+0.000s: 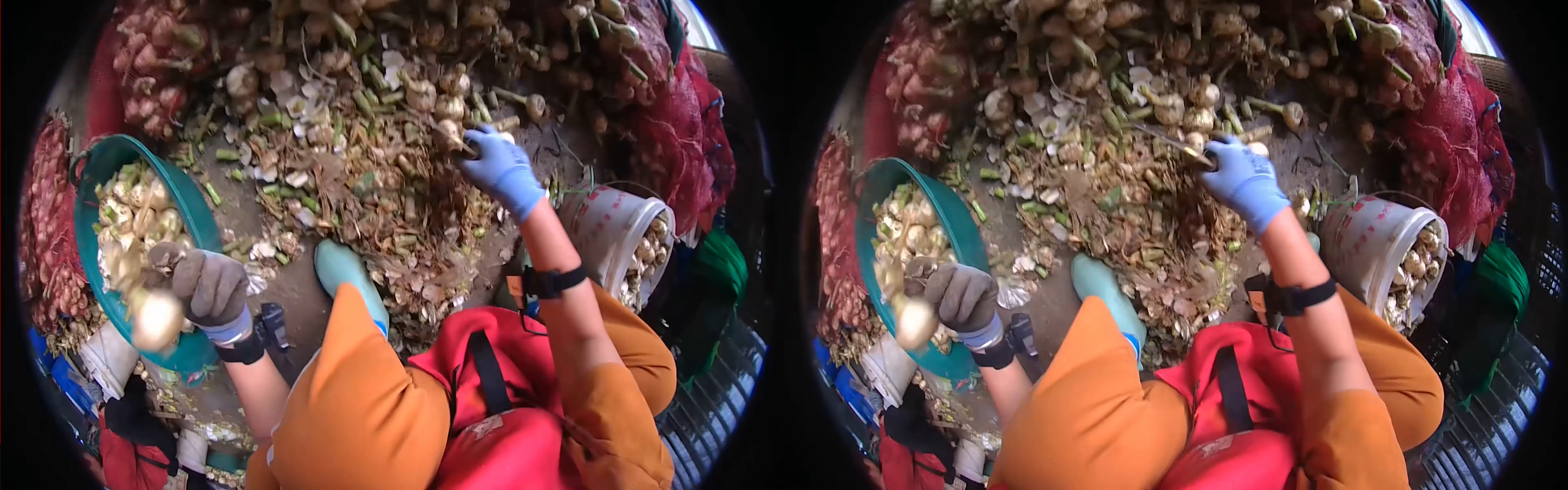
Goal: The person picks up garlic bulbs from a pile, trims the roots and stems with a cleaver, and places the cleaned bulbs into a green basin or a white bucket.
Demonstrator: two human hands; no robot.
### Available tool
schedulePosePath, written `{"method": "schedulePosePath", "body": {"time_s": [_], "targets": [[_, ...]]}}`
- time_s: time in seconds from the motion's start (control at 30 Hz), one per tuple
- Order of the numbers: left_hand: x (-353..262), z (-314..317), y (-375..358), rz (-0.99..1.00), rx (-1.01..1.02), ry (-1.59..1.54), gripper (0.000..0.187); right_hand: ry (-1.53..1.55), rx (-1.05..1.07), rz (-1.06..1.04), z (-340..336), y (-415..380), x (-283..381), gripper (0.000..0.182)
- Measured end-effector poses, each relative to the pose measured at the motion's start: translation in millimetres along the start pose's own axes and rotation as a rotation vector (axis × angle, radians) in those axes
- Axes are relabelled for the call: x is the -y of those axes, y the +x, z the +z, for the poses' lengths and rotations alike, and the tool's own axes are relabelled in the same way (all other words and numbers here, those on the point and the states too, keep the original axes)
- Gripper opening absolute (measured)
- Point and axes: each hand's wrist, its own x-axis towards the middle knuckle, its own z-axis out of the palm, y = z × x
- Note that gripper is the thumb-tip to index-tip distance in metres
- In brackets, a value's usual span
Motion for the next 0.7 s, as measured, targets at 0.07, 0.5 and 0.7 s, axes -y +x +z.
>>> {"method": "schedulePosePath", "body": {"time_s": [0.07, 0.5, 0.7], "targets": [[23, -1, 6, -0.007, -0.173, 0.14, 0.044, -0.065, -0.038, 0.023, 30, 22, 2, 0.04], [106, -30, 3, -0.105, 0.248, 2.381, 0.072, 0.163, -0.067, -0.488, -9, -39, 89, 0.025], [112, -25, -7, -0.261, -0.218, 1.719, 0.087, 0.037, 0.063, -0.625, -17, -52, 102, 0.026]]}}
